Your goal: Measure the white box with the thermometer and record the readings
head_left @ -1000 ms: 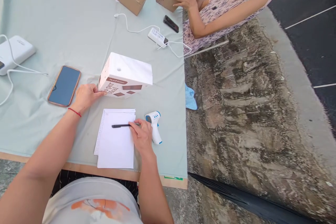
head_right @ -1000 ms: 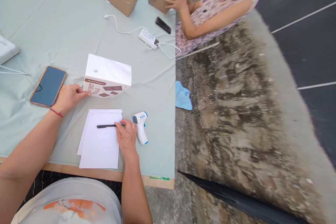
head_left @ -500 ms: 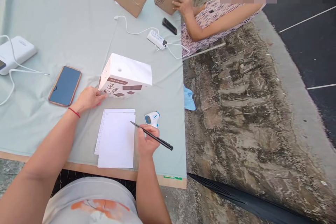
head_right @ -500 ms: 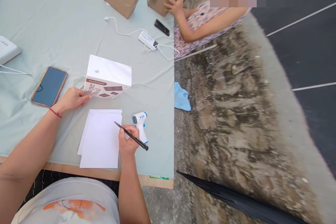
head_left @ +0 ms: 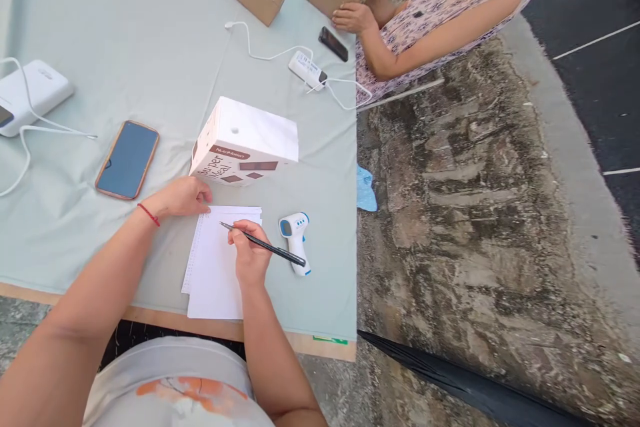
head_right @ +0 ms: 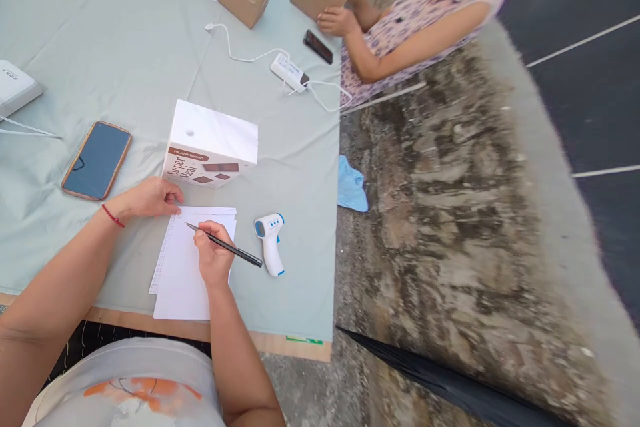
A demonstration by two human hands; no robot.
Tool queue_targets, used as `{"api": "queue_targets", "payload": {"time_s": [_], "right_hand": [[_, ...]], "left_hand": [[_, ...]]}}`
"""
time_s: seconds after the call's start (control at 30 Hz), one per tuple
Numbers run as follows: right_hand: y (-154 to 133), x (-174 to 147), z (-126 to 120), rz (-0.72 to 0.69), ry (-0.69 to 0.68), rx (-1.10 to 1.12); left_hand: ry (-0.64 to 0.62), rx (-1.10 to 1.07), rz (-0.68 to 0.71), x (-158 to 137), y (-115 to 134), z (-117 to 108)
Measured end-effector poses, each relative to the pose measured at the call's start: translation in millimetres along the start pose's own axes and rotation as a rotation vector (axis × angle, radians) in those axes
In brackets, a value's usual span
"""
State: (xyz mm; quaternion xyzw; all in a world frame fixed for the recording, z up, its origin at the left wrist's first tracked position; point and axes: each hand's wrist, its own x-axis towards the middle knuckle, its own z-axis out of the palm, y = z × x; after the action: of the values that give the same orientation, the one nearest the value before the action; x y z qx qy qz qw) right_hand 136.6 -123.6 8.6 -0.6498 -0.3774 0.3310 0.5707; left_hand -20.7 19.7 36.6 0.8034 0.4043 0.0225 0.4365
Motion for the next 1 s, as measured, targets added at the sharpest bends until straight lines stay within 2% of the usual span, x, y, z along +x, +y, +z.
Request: {"api": "queue_targets", "payload": {"time_s": [0.1, 0.3, 0.6, 1.0], "right_hand": [[2, 4, 10, 0.022, -0.016, -0.007], [25, 2, 25, 0.006, 0.066, -0.036], [32, -2, 22, -0.088, 0.016, -0.154], [33, -3, 23, -0.098, -0.044, -0.198]], "left_hand": [[0.017, 0.109, -0.006, 1, 3, 2], [-0.002, 0.144, -0.013, 2, 6, 3], [-0.007, 0.142, -0.015, 4, 4, 6], [0.009, 0.14, -0.008, 4, 4, 8]]}}
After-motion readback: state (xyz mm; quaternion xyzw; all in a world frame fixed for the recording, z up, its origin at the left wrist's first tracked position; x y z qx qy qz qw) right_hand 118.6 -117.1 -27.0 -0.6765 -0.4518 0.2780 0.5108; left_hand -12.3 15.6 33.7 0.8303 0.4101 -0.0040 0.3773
